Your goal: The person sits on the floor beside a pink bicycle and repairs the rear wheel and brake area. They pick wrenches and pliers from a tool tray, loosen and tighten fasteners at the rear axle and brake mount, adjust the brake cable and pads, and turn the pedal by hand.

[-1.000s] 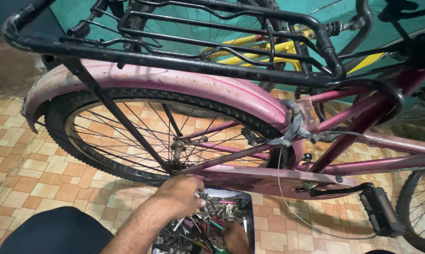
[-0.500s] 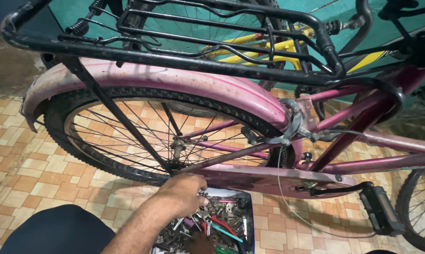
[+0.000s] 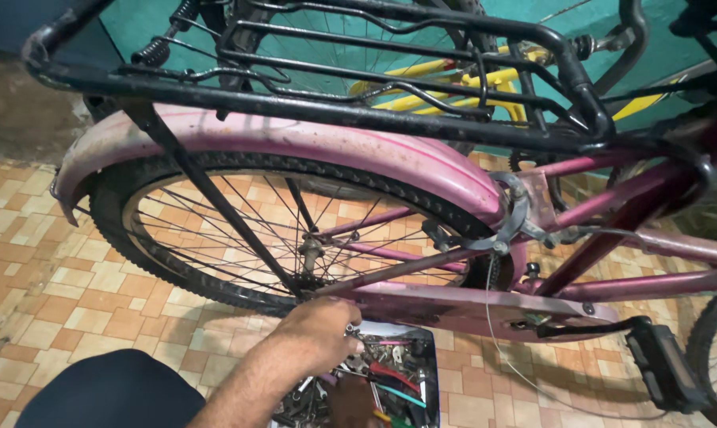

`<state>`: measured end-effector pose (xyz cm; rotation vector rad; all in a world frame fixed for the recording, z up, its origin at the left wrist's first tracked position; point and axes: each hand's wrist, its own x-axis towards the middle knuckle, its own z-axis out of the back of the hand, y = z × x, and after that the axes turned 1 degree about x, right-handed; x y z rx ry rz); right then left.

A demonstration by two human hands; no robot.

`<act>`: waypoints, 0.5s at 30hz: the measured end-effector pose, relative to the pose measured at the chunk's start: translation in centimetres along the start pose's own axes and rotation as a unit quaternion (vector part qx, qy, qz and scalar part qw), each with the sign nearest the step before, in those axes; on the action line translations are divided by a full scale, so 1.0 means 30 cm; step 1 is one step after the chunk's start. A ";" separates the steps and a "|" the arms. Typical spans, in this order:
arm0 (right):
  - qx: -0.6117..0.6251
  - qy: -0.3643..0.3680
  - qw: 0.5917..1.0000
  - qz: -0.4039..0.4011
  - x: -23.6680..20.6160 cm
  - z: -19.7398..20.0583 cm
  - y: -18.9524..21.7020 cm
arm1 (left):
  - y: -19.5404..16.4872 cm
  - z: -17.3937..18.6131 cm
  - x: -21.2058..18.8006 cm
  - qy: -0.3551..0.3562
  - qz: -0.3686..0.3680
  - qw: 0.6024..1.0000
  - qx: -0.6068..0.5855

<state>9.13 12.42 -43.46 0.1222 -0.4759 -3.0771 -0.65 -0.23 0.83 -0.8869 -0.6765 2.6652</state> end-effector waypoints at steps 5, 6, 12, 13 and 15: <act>0.037 0.101 0.994 0.000 0.086 -0.058 0.144 | 0.026 -0.010 0.013 -0.021 -0.017 1.000 -0.007; 0.037 0.116 0.993 -0.008 0.103 -0.060 0.155 | 0.032 -0.012 0.013 -0.028 -0.020 0.999 -0.010; 0.033 0.158 0.986 -0.038 0.180 -0.058 0.202 | 0.064 -0.014 0.007 -0.038 -0.003 0.999 -0.025; 0.032 0.162 0.985 -0.042 0.184 -0.058 0.205 | 0.068 -0.014 0.004 -0.038 0.000 0.999 -0.029; 0.034 0.171 0.984 -0.048 0.190 -0.059 0.214 | 0.079 -0.010 -0.004 -0.040 0.006 0.999 -0.030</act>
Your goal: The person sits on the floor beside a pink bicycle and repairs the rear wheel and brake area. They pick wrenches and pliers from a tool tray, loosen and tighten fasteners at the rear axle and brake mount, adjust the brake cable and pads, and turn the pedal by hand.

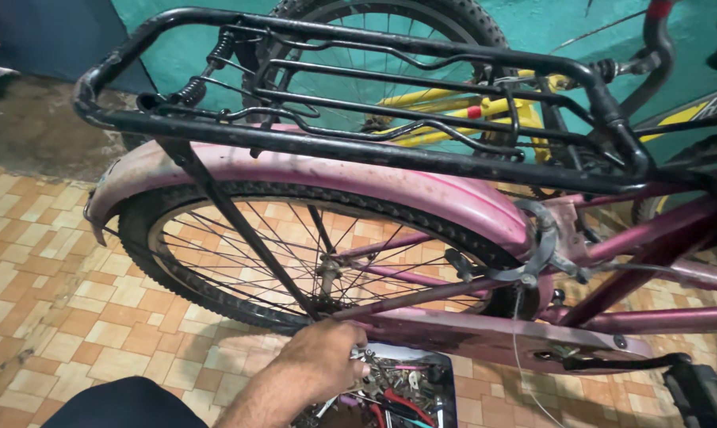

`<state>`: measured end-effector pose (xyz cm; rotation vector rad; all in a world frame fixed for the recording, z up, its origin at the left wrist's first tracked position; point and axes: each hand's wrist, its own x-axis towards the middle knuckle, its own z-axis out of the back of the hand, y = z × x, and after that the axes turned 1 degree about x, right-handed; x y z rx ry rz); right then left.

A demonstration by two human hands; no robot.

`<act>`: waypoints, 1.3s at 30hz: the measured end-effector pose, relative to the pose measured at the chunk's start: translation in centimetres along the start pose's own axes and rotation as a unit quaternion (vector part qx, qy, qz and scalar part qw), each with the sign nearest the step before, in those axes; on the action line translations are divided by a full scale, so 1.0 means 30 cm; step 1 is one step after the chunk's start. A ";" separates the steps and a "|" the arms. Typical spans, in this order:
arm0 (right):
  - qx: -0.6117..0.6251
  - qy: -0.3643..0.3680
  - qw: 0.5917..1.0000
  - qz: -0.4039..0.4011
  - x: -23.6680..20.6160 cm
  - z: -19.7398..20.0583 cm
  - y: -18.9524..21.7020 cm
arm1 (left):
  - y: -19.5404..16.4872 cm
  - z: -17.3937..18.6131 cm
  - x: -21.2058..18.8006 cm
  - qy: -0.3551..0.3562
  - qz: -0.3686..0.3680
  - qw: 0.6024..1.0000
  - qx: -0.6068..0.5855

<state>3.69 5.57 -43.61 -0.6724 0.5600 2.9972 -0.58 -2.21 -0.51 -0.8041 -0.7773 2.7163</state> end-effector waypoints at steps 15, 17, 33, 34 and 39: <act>0.054 0.015 0.998 -0.004 -0.018 0.234 -0.003 | -0.049 -0.113 0.013 0.126 0.028 0.991 0.033; 0.077 0.009 0.997 -0.001 -0.034 0.296 0.011 | -0.018 -0.158 0.035 0.136 0.035 0.990 0.028; 0.140 -0.108 0.975 0.136 -0.437 1.150 0.277 | 0.431 -0.316 0.252 -0.321 0.060 0.936 -0.132; 0.152 -0.124 0.973 0.126 -0.437 1.152 0.281 | 0.430 -0.319 0.257 -0.332 0.066 0.929 -0.148; 0.187 -0.190 0.956 0.125 -0.434 1.135 0.272 | 0.420 -0.330 0.254 -0.360 0.059 0.906 -0.215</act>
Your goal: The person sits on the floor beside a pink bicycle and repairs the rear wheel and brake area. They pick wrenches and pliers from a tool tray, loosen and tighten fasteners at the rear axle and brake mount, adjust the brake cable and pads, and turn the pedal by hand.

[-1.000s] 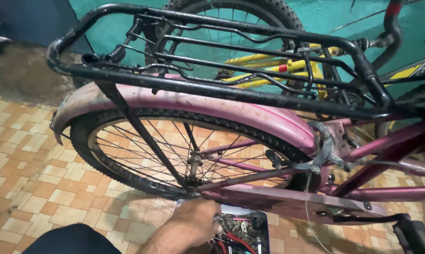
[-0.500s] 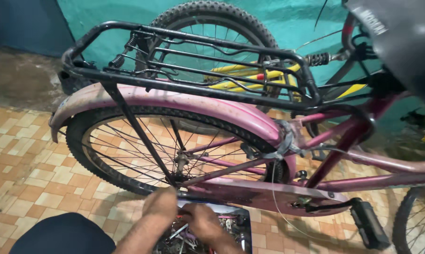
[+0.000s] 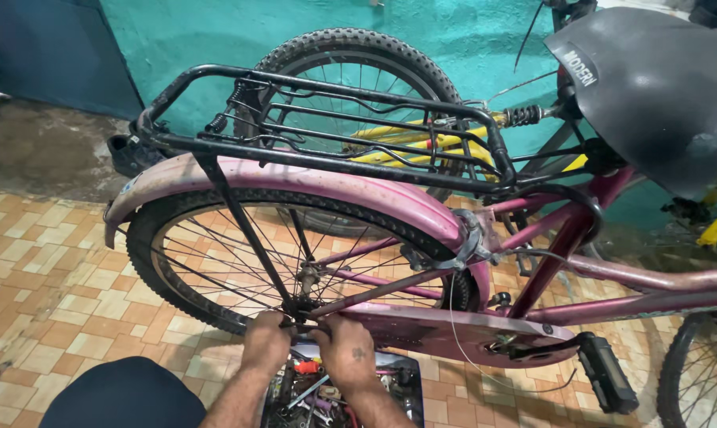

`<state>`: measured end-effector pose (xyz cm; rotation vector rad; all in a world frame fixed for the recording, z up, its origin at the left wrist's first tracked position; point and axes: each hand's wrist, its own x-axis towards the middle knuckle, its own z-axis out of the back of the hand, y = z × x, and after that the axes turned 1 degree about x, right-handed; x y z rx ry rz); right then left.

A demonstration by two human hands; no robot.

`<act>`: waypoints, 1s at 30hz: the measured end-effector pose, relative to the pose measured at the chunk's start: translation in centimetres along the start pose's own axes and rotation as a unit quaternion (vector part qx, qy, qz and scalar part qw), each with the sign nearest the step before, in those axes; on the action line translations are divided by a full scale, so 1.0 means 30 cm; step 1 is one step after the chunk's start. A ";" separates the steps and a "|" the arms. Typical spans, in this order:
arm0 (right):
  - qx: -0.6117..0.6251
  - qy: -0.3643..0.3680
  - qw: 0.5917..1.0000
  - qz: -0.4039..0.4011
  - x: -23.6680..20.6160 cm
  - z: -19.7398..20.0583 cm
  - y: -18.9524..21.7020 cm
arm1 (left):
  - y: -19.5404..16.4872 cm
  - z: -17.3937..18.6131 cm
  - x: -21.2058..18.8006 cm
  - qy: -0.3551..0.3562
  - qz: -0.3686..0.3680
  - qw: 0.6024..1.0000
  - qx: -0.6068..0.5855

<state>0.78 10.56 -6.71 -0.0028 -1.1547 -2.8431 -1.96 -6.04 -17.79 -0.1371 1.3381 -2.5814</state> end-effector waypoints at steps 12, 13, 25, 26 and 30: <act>0.094 -0.111 0.985 0.095 -0.023 -0.004 -0.018 | 0.009 -0.118 -0.023 -0.007 0.301 0.832 -0.467; 0.089 -0.097 0.990 0.051 -0.028 -0.001 -0.015 | 0.013 -0.125 -0.024 -0.011 0.308 0.820 -0.483; 0.030 -0.101 0.985 0.136 -0.020 0.002 0.006 | 0.012 -0.147 -0.014 -0.031 0.338 0.676 -0.654; 0.019 -0.095 0.985 0.140 -0.019 0.005 0.002 | 0.011 -0.144 -0.015 -0.035 0.335 0.673 -0.659; -0.069 -0.063 0.990 0.104 -0.010 0.040 -0.027 | 0.005 -0.142 -0.007 -0.050 0.321 0.726 -0.607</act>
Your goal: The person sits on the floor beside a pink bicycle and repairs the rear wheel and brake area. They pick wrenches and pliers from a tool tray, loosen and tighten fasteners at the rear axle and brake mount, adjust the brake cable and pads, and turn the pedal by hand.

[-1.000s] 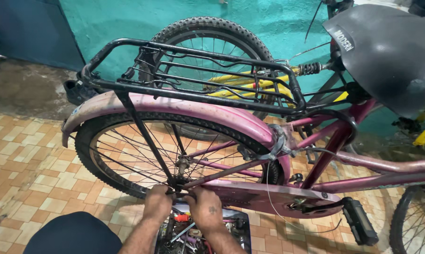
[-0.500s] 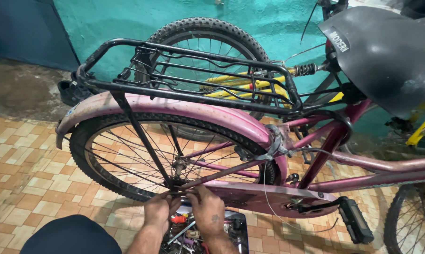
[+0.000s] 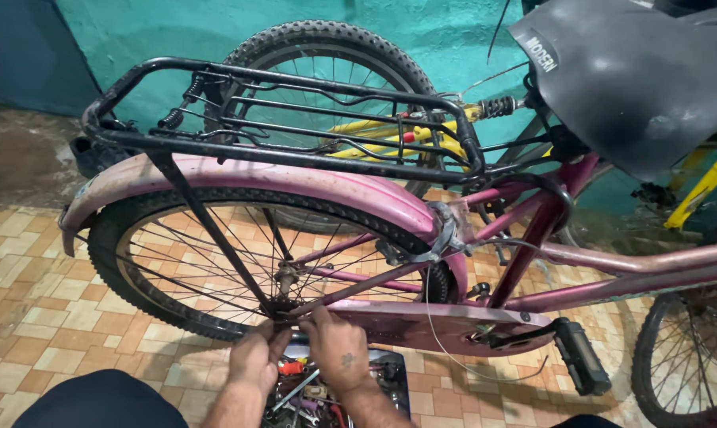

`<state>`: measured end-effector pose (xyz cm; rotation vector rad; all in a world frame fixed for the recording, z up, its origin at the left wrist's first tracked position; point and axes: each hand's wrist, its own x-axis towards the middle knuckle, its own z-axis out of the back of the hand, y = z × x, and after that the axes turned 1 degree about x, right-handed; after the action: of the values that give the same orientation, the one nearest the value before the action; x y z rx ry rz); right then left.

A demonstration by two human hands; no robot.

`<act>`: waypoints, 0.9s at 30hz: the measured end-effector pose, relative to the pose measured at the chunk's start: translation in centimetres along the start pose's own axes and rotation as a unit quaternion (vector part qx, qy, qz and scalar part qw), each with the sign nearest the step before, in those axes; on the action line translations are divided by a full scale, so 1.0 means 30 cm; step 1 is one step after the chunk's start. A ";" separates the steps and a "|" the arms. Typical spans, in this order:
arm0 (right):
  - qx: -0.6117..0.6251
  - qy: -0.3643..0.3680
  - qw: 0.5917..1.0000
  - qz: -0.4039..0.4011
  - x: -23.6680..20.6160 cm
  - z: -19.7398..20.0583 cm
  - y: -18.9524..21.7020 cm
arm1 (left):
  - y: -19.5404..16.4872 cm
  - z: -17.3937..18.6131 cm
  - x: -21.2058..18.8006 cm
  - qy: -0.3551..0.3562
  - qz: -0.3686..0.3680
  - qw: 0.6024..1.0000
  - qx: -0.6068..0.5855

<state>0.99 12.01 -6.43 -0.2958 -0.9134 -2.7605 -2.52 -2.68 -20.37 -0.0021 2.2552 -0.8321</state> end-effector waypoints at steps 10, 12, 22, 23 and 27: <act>-0.025 0.050 0.998 0.012 0.028 -0.014 -0.030 | -0.002 0.035 0.046 0.017 0.073 0.997 -0.012; -0.048 0.063 0.997 -0.016 0.010 -0.023 -0.062 | 0.007 0.040 0.049 0.004 0.047 0.999 -0.001; -0.072 0.103 0.989 -0.080 -0.052 -0.200 -0.202 | 0.055 0.038 -0.001 -0.026 -0.060 0.998 0.002; -0.058 0.120 0.987 -0.087 -0.071 -0.216 -0.212 | 0.060 0.038 -0.001 -0.032 -0.074 0.997 0.015; 0.019 0.077 0.993 -0.083 -0.092 -0.313 -0.220 | 0.067 0.045 0.014 -0.020 -0.135 0.989 0.054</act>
<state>0.72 11.87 -18.23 0.0002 -0.9900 -2.8621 -1.52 -1.95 -22.50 -0.2769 2.1986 -1.0864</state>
